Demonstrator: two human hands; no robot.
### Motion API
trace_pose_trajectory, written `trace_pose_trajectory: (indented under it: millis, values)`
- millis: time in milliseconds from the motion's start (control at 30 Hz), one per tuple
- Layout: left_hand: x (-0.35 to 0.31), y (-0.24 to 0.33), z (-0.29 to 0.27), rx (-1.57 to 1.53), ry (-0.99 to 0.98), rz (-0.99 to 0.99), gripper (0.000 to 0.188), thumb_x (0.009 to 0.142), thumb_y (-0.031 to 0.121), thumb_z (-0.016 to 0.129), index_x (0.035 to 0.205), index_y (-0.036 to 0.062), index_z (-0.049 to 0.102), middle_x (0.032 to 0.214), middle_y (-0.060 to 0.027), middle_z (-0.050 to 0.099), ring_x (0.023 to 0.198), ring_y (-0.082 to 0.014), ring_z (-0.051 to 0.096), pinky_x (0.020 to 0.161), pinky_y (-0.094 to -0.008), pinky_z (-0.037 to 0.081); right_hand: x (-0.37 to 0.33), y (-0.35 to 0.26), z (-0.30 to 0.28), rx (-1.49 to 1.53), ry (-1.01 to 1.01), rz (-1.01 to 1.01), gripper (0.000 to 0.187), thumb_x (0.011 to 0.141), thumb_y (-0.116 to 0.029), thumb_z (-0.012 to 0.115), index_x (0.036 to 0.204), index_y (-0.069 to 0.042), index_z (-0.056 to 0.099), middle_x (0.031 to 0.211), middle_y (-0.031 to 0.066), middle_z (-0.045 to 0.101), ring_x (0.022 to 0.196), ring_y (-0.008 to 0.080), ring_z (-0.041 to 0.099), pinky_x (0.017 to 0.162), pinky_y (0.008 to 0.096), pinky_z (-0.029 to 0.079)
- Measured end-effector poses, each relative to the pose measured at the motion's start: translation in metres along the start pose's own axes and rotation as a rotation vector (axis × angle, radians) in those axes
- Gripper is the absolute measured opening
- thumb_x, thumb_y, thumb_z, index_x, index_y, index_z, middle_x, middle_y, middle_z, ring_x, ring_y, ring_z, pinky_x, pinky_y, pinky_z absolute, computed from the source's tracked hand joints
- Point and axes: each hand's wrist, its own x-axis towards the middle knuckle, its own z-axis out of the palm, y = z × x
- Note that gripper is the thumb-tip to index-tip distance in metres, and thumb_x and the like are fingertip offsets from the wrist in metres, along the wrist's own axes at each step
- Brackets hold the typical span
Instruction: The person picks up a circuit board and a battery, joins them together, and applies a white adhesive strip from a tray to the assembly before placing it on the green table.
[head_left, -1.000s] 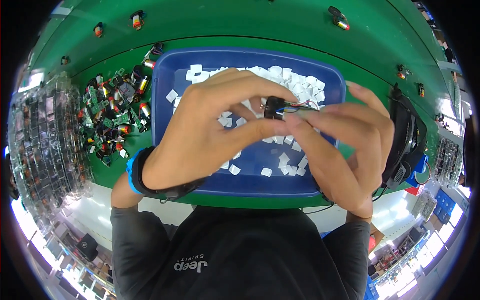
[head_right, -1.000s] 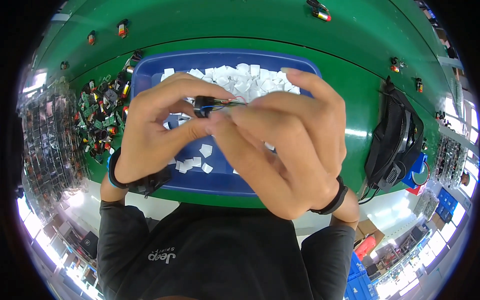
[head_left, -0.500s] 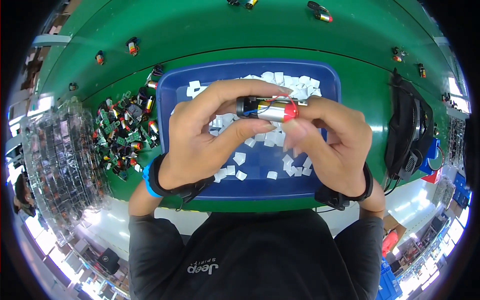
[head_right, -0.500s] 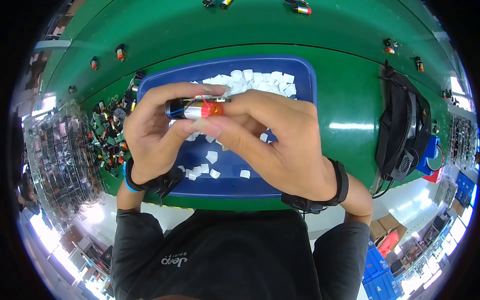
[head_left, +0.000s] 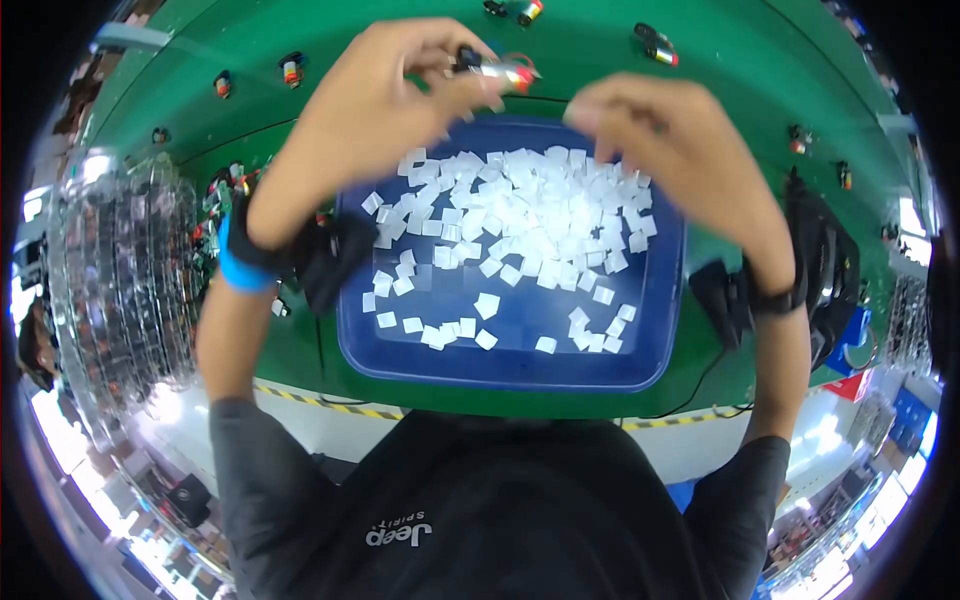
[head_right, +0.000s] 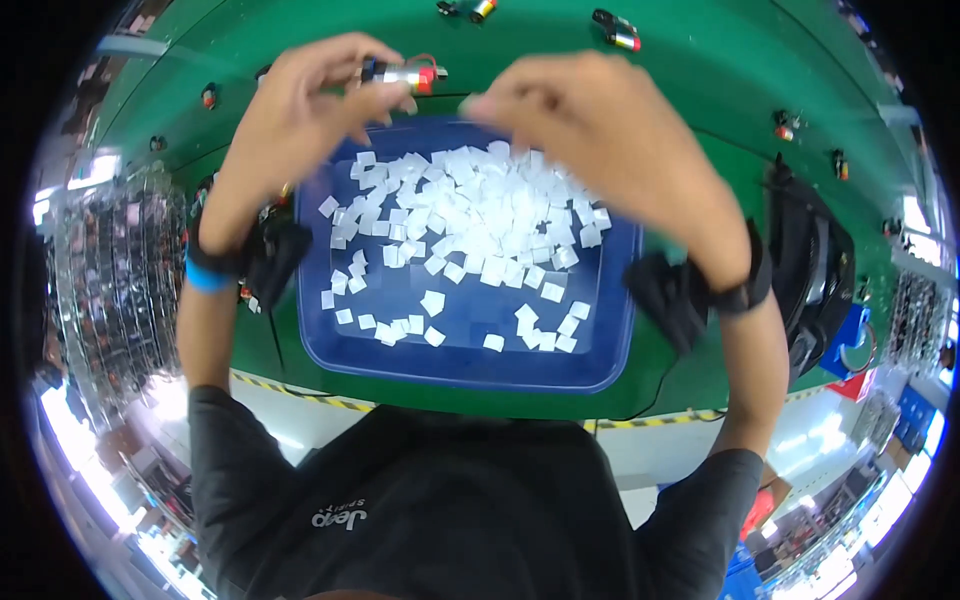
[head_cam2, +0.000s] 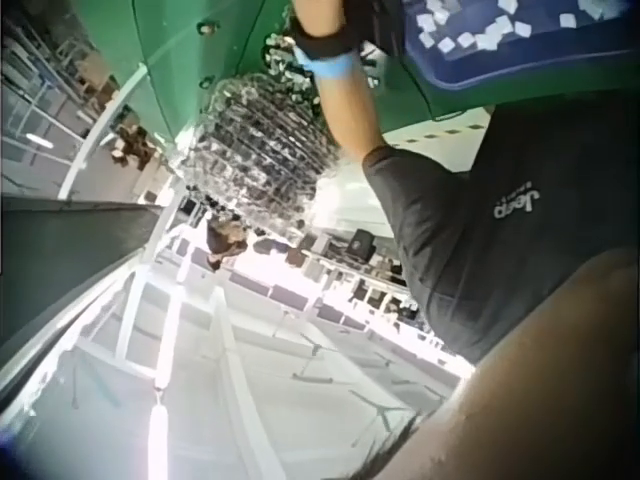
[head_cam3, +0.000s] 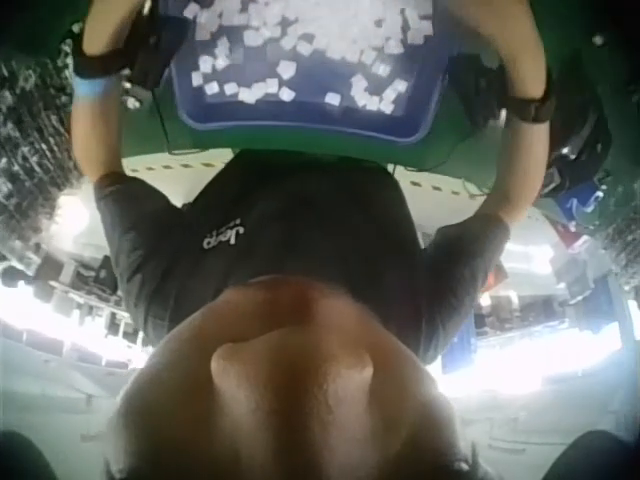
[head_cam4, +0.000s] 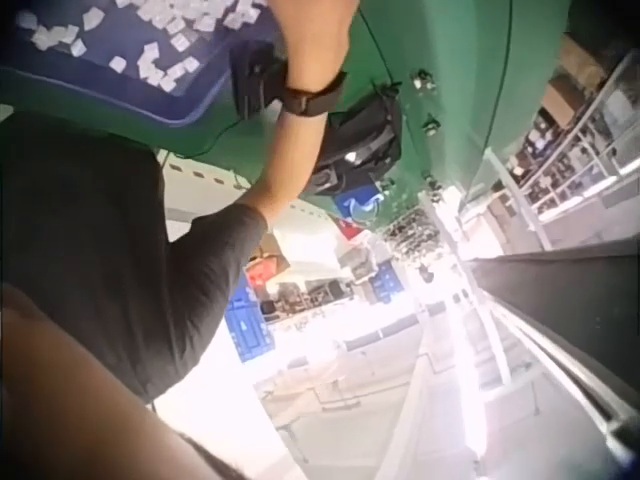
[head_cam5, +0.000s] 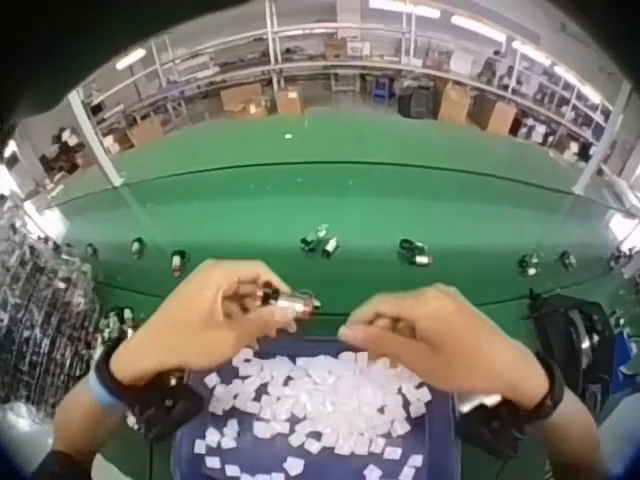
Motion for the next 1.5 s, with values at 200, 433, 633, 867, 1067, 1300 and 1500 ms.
trace_pose_trajectory:
  millis: [200, 433, 633, 867, 1067, 1300, 1500]
  values:
    - [0.078, -0.089, -0.062, 0.328, -0.126, -0.285, 0.053, 0.091, 0.05, 0.067, 0.114, 0.0026, 0.068, 0.095, -0.009, 0.071, 0.079, -0.0158, 0.065, 0.06, -0.029, 0.054, 0.143, 0.079, -0.025, -0.22, 0.136, -0.17, 0.036, 0.102, -0.032, 0.057, 0.125, -0.006, 0.063, 0.096, 0.0089, 0.068, 0.083, 0.0128, 0.063, 0.064, 0.0284, 0.054]
    - [0.056, -0.098, -0.045, 0.988, 0.57, 0.291, 0.057, 0.091, 0.051, 0.066, 0.121, 0.0027, 0.064, 0.111, -0.016, 0.069, 0.103, -0.0313, 0.065, 0.086, -0.0416, 0.054, 0.2, 0.115, 0.019, -0.572, 0.303, -0.196, 0.032, 0.099, -0.027, 0.062, 0.121, -0.005, 0.063, 0.092, 0.01, 0.067, 0.082, 0.0148, 0.065, 0.062, 0.0339, 0.055]
    - [0.006, -0.018, -0.027, 0.373, 0.172, 0.147, 0.045, 0.096, 0.034, 0.068, 0.129, 0.0058, 0.059, 0.121, -0.0118, 0.065, 0.116, -0.0236, 0.06, 0.092, -0.0339, 0.049, 0.121, 0.056, 0.007, -0.059, 0.244, -0.182, 0.024, 0.091, -0.012, 0.073, 0.112, -0.003, 0.065, 0.092, 0.0041, 0.067, 0.078, 0.0109, 0.063, 0.066, 0.0286, 0.055]
    - [-0.043, 0.021, 0.025, 0.063, 0.085, 0.393, 0.041, 0.087, 0.018, 0.076, 0.124, 0.0067, 0.063, 0.118, -0.0091, 0.066, 0.106, -0.0239, 0.064, 0.089, -0.0347, 0.049, -0.028, -0.015, 0.023, -0.281, 0.348, -0.624, 0.033, 0.077, 0.008, 0.079, 0.105, -0.002, 0.066, 0.093, 0.0087, 0.072, 0.076, 0.0157, 0.067, 0.061, 0.027, 0.053]
    - [-0.056, 0.031, 0.05, 0.217, 0.114, 0.589, 0.037, 0.075, 0.01, 0.082, 0.109, 0.0084, 0.07, 0.115, -0.008, 0.067, 0.099, -0.0273, 0.063, 0.083, -0.0368, 0.05, -0.066, -0.016, 0.044, -0.296, 0.488, -0.637, 0.033, 0.072, 0.013, 0.08, 0.1, 0.001, 0.066, 0.087, 0.0134, 0.073, 0.072, 0.024, 0.07, 0.061, 0.0282, 0.054]
    - [-0.057, 0.027, 0.062, 0.271, 0.211, 0.644, 0.03, 0.07, 0.006, 0.083, 0.099, 0.0083, 0.072, 0.114, -0.0067, 0.066, 0.095, -0.0296, 0.061, 0.078, -0.0375, 0.051, -0.072, -0.005, 0.052, -0.341, 0.541, -0.713, 0.031, 0.07, 0.013, 0.081, 0.096, 0.001, 0.067, 0.086, 0.0129, 0.073, 0.07, 0.0236, 0.07, 0.059, 0.0284, 0.052]
    - [-0.062, 0.03, 0.06, 0.304, 0.162, 0.723, 0.027, 0.072, 0.01, 0.083, 0.096, 0.0073, 0.072, 0.112, -0.0105, 0.066, 0.094, -0.028, 0.061, 0.078, -0.0362, 0.051, -0.078, -0.005, 0.057, -0.297, 0.579, -0.61, 0.032, 0.067, 0.013, 0.081, 0.094, 0.001, 0.069, 0.087, 0.0129, 0.073, 0.07, 0.0233, 0.07, 0.056, 0.0271, 0.051]
